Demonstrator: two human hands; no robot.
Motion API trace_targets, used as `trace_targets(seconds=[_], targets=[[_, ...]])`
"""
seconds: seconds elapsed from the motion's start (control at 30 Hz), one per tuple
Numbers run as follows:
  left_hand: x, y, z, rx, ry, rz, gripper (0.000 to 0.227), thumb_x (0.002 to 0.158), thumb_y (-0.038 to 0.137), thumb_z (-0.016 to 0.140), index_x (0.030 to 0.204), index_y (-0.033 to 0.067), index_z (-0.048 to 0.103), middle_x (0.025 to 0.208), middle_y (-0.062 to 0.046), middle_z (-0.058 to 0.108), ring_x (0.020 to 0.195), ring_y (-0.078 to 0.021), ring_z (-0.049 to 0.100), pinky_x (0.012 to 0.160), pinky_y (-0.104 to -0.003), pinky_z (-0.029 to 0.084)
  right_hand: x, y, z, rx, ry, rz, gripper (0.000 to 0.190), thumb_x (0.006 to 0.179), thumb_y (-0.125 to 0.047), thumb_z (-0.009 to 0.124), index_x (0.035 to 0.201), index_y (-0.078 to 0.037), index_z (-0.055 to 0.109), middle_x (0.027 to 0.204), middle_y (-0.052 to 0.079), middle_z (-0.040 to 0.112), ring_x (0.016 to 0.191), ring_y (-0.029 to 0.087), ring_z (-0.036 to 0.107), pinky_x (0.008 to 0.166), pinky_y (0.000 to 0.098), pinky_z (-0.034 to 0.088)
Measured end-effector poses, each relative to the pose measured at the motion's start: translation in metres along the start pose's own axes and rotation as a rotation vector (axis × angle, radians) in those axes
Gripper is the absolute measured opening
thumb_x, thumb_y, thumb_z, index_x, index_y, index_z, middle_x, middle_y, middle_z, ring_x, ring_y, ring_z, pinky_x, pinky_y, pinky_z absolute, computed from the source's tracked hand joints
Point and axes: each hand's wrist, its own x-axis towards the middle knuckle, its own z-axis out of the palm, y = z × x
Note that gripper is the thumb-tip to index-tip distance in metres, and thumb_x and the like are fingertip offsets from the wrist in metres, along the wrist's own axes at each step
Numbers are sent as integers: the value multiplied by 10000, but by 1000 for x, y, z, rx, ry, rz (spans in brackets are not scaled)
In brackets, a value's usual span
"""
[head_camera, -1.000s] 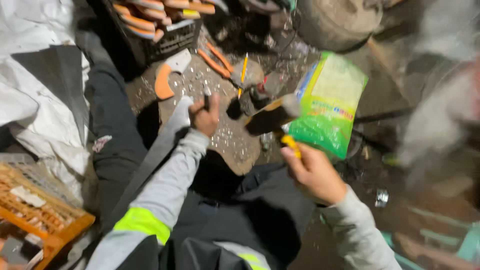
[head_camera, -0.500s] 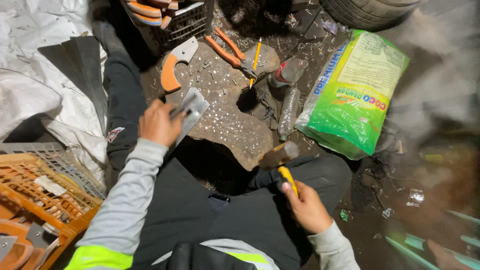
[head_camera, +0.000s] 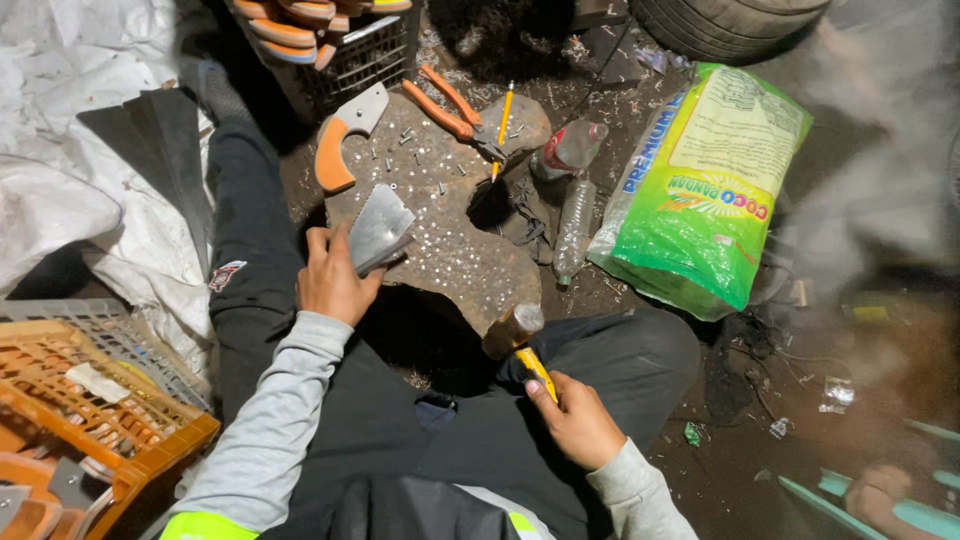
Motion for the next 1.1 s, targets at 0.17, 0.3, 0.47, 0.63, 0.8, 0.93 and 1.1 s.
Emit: trace_targets(seconds=[0.17,0.3,0.47,0.63,0.8,0.93,1.1], targets=[[2,4,3,13,-91,-8,638,749,277,842,1287,43,591,1248,-156,546,921,-448,673,786,-541,546,2,-2,1,14,-28,2,464,990,-421,585,891,30,626,598,141,553,566,170,473,558,398,459],[5,16,20,-6,-67,100,693,725,312,864,1300,45,583,1204,-174,549,998,-445,659,801,-525,544,1,-1,1,43,-21,-1,451,980,-423,583,925,21,642,596,134,557,565,163,471,558,396,462],[18,16,19,-123,145,250,847,660,353,877,1349,-40,580,1115,-268,630,908,-488,659,721,-519,536,1,0,-1,32,-30,6,456,989,-421,583,927,27,643,602,130,543,571,157,471,560,392,461],[55,24,9,-804,4,-96,371,987,413,727,837,86,636,637,-16,557,549,-223,536,507,-372,425,1,2,1,57,-39,11,442,982,-411,586,941,25,643,600,122,546,578,146,467,558,388,460],[84,64,28,-1382,43,-126,564,1054,393,610,581,150,421,505,40,395,407,-102,355,405,-293,316,2,-2,1,47,-42,9,449,984,-411,590,924,31,639,600,119,545,579,145,459,557,387,460],[91,73,43,-1400,105,-48,594,1092,379,554,571,138,402,511,29,392,424,-107,377,425,-303,350,1,-4,-1,27,-51,41,453,984,-416,592,910,29,637,592,120,536,571,146,457,550,390,451],[90,69,50,-1359,102,-1,608,1098,383,546,563,127,410,509,26,395,426,-109,378,427,-303,356,1,-5,-2,42,-56,72,451,975,-423,590,905,20,642,563,109,534,545,147,465,532,392,445]])
